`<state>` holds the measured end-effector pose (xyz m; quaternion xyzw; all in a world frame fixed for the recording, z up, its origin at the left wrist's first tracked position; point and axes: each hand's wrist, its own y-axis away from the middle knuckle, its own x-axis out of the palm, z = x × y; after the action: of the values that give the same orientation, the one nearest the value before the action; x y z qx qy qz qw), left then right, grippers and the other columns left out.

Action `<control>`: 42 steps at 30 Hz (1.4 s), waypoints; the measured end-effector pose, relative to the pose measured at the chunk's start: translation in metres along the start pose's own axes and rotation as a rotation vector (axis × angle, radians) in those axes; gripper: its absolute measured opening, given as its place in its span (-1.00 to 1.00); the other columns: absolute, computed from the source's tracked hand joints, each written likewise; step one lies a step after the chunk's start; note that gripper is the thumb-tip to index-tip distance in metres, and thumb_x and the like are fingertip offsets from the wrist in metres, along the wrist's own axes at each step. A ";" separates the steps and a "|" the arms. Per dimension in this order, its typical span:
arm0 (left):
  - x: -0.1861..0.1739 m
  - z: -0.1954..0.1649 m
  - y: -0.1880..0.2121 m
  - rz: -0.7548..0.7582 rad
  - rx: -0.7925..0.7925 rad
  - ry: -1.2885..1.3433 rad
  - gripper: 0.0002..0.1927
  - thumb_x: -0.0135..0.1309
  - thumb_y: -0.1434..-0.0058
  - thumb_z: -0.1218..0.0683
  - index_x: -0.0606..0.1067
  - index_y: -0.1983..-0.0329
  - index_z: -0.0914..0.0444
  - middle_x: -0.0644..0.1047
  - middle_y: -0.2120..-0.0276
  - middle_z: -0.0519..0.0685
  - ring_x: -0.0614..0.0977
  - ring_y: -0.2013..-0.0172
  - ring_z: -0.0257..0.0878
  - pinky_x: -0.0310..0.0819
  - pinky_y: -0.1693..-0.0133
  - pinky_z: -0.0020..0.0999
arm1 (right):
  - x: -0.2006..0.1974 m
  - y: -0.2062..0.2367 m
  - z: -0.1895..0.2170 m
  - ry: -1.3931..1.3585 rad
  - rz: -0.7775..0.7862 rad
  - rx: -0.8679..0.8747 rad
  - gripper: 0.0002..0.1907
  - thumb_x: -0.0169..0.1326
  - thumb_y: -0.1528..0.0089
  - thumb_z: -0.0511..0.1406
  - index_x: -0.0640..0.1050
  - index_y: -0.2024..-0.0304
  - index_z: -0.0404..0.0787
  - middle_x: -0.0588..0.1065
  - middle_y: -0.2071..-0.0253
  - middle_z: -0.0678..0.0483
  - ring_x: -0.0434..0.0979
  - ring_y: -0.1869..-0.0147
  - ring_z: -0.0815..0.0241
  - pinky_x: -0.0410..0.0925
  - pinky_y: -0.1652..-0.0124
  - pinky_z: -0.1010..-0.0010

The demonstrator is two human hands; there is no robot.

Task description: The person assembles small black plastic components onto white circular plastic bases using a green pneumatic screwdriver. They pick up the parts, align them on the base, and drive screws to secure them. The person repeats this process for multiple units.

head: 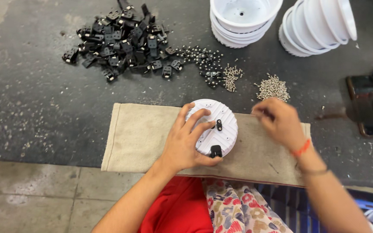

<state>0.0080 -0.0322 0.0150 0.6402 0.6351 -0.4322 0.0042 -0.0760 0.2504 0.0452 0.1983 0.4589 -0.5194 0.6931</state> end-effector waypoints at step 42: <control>0.001 0.001 0.000 0.006 0.007 -0.009 -0.21 0.47 0.26 -0.20 0.53 -0.06 0.18 0.43 -0.22 0.00 0.27 -0.36 0.31 0.31 -0.29 0.16 | 0.006 0.047 0.092 0.253 0.155 -0.635 -0.57 0.18 -0.03 -0.40 0.58 0.02 -0.38 0.53 0.04 -0.06 0.57 -0.05 0.02 0.49 0.08 0.31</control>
<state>0.0073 -0.0318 0.0132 0.6400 0.6316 -0.4375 0.0061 0.0061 0.1952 0.0767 0.0699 0.6632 -0.2677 0.6954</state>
